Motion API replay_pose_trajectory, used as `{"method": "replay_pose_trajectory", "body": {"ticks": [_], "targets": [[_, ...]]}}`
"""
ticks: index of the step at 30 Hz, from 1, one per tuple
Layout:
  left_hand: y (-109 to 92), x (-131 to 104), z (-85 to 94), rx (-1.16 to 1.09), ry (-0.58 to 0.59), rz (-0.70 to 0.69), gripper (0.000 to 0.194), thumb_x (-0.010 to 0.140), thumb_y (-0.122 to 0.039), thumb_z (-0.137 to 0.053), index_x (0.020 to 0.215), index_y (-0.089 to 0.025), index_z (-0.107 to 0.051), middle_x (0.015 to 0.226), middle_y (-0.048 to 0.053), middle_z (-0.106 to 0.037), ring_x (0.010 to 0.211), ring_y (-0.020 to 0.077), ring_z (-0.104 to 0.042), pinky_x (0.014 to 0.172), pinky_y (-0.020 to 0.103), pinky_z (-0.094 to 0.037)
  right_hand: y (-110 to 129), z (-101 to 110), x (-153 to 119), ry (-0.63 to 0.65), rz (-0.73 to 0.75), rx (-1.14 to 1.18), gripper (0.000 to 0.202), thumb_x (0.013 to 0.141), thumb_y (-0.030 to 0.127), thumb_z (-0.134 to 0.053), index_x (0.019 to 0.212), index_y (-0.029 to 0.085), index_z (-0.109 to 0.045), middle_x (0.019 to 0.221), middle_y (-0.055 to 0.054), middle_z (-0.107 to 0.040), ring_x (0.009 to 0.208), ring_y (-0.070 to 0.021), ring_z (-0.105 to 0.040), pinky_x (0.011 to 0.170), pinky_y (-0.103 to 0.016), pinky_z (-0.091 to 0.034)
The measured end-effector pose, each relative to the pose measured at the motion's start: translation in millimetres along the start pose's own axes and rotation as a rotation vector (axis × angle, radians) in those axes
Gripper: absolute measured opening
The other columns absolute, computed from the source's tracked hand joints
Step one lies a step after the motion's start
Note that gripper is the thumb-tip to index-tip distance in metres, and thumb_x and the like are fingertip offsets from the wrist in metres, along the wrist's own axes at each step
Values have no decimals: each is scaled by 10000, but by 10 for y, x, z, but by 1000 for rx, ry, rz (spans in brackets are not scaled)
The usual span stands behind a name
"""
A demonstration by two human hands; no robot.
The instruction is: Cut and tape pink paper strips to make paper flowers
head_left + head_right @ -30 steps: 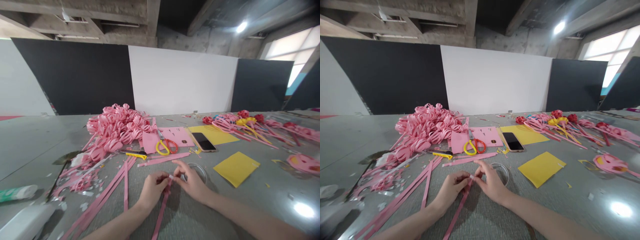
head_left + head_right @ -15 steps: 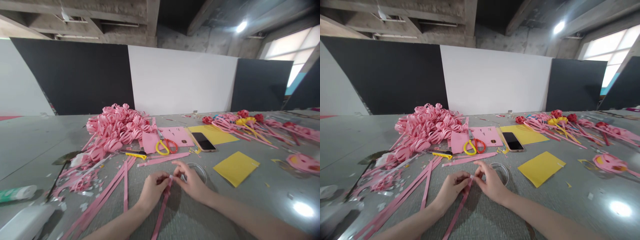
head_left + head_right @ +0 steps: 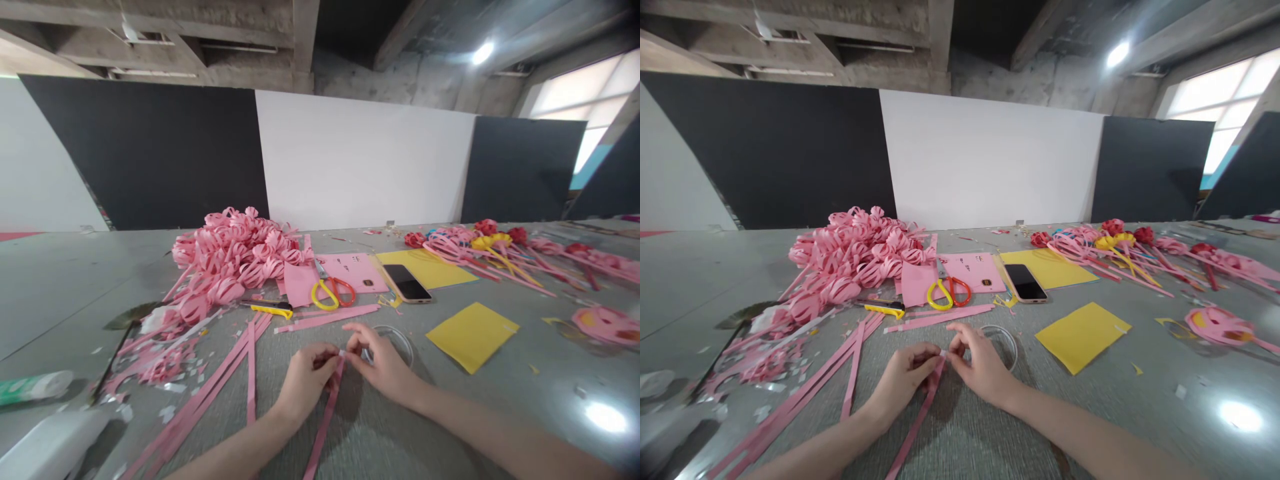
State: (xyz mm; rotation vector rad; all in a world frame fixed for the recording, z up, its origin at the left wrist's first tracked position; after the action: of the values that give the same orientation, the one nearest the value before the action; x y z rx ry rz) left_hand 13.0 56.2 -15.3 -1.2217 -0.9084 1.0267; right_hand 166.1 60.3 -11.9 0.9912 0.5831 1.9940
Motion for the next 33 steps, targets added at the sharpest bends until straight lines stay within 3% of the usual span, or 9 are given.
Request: {"method": "replay_pose_trajectory", "body": {"ticks": [11, 16, 25, 33], "targets": [[-21, -8, -17, 18, 31, 0, 181, 722, -299, -492, 744, -132, -559, 477, -52, -444, 389, 76, -429, 411, 182, -348, 18, 9, 15, 4, 4, -14, 302, 756, 120, -456, 1042, 204, -407, 698, 20, -550, 649, -127, -516, 669, -265, -406], [-19, -12, -6, 125, -36, -45, 173, 719, -287, -487, 676, -135, -557, 525, -47, -425, 398, 51, -333, 382, 168, -238, 36, 7, 3, 31, 13, -31, 285, 749, 114, -455, 1018, 207, -434, 706, 15, -553, 654, -130, -521, 650, -255, -409], [24, 9, 31, 240, -121, -109, 156, 729, -253, -468, 651, -153, -558, 612, -16, -495, 520, 89, -395, 446, 178, -261, 75, 16, -12, -27, 10, -127, 288, 725, 79, -481, 980, 208, -451, 732, 2, -561, 717, -159, -506, 683, -286, -396], [-14, -18, 15, 235, -112, -94, 173, 728, -272, -466, 623, -150, -532, 526, -44, -421, 461, 77, -351, 445, 182, -265, 76, -15, -28, -21, 101, -143, 152, 743, 75, -455, 850, 176, -491, 885, -41, -455, 673, -118, -469, 623, -242, -407]]}}
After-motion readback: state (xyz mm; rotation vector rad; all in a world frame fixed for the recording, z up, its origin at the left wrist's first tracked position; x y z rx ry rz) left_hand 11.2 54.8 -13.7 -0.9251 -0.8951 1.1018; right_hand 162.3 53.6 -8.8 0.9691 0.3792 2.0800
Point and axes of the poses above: each hand's wrist, its own x-axis towards the middle knuckle, its own z-axis out of the back of the hand, y = z × x, the point moved 1 cm from there along x, towards the middle knuckle
